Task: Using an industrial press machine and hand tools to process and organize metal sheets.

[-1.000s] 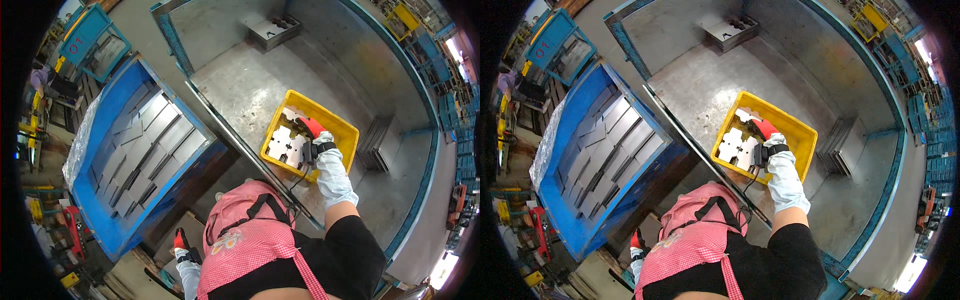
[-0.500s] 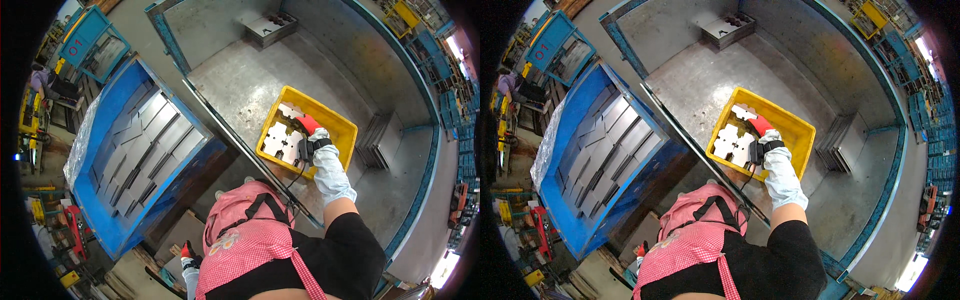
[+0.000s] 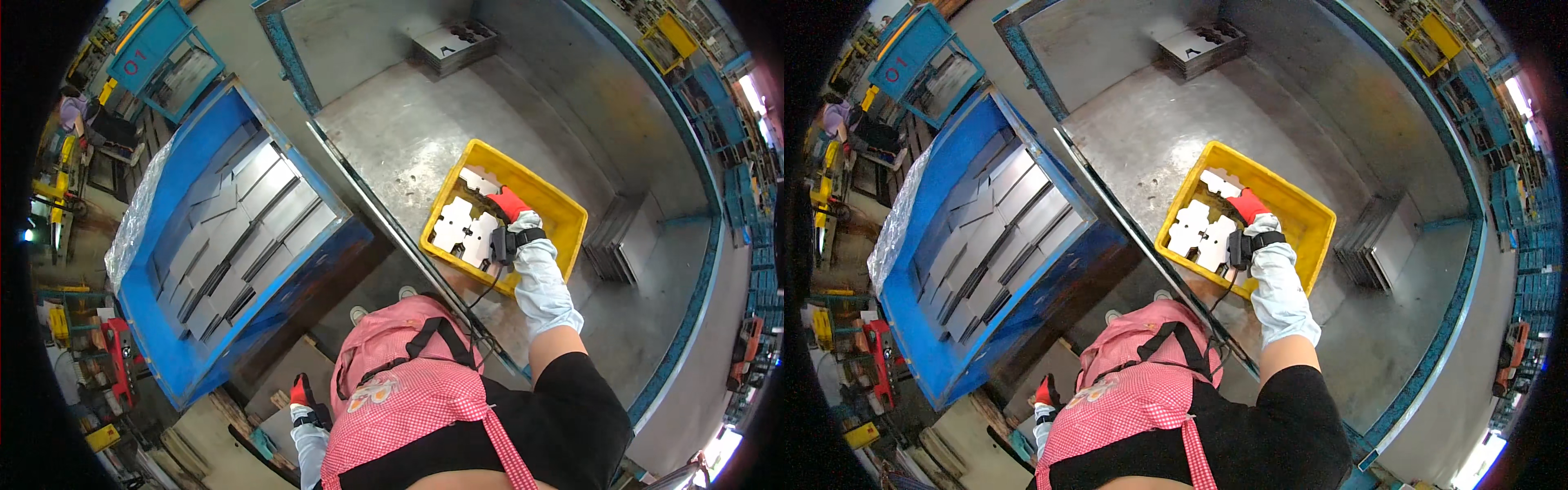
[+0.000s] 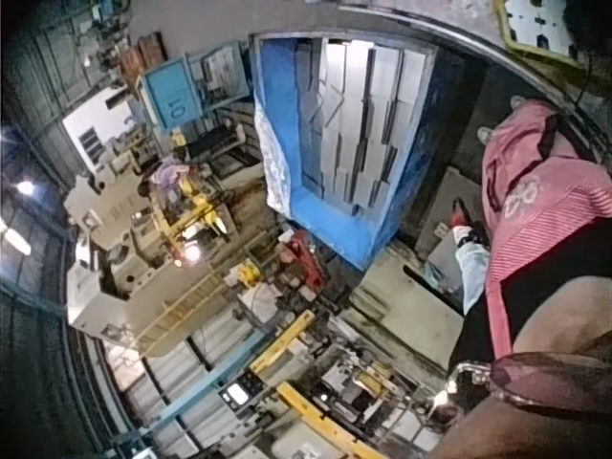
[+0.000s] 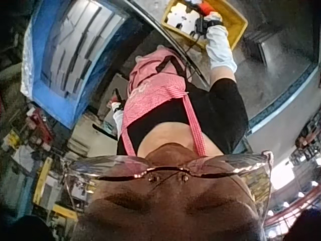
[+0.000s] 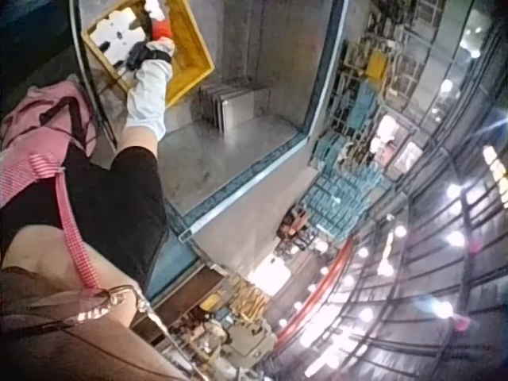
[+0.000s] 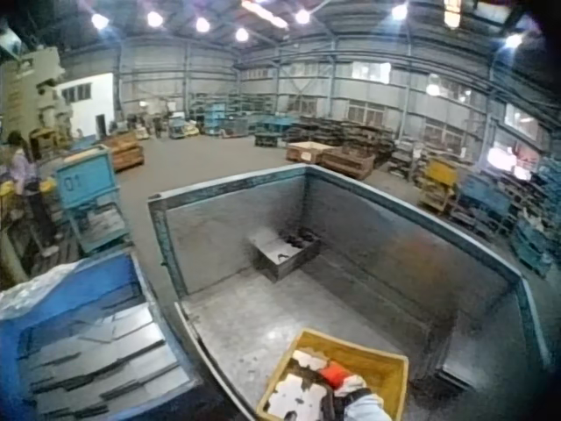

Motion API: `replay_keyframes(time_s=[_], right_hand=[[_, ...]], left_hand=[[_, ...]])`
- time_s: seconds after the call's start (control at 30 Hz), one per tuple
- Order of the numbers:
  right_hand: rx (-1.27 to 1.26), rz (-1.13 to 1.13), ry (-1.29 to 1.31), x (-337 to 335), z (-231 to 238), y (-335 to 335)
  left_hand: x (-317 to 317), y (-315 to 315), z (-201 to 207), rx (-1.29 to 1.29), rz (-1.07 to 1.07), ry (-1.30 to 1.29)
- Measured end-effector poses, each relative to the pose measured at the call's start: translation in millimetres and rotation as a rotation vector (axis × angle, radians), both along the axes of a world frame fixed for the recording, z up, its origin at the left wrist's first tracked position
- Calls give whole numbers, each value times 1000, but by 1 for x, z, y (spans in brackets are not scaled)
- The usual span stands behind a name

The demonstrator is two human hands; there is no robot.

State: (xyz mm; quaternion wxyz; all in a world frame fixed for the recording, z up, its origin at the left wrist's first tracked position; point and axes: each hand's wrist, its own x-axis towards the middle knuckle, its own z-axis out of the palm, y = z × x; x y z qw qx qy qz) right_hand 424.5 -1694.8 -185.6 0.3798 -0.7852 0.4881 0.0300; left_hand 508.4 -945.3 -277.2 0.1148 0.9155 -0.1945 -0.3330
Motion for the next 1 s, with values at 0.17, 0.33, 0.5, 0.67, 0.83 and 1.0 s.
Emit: replay_keyframes(time_s=[0.17, 0.33, 0.5, 0.67, 0.83, 1.0], right_hand=[[-21, 80, -14, 4, -11, 1], [90, 57, -133, -27, -25, -23], [196, -65, -249, -26, -30, -42], [219, -171, -676, -11, 23, -1], [72, -34, -829, 23, 76, 54], [-183, 113, -635, 53, 110, 98]], left_hand=[[-32, 9, -2, -151, -14, -150], [-20, 0, 3, -215, 184, -307], [-47, -13, 13, -256, 228, -447], [-101, 0, -10, -192, 311, -405], [-137, 11, 0, -155, 373, -309], [-176, 26, -13, 36, 572, -67]])
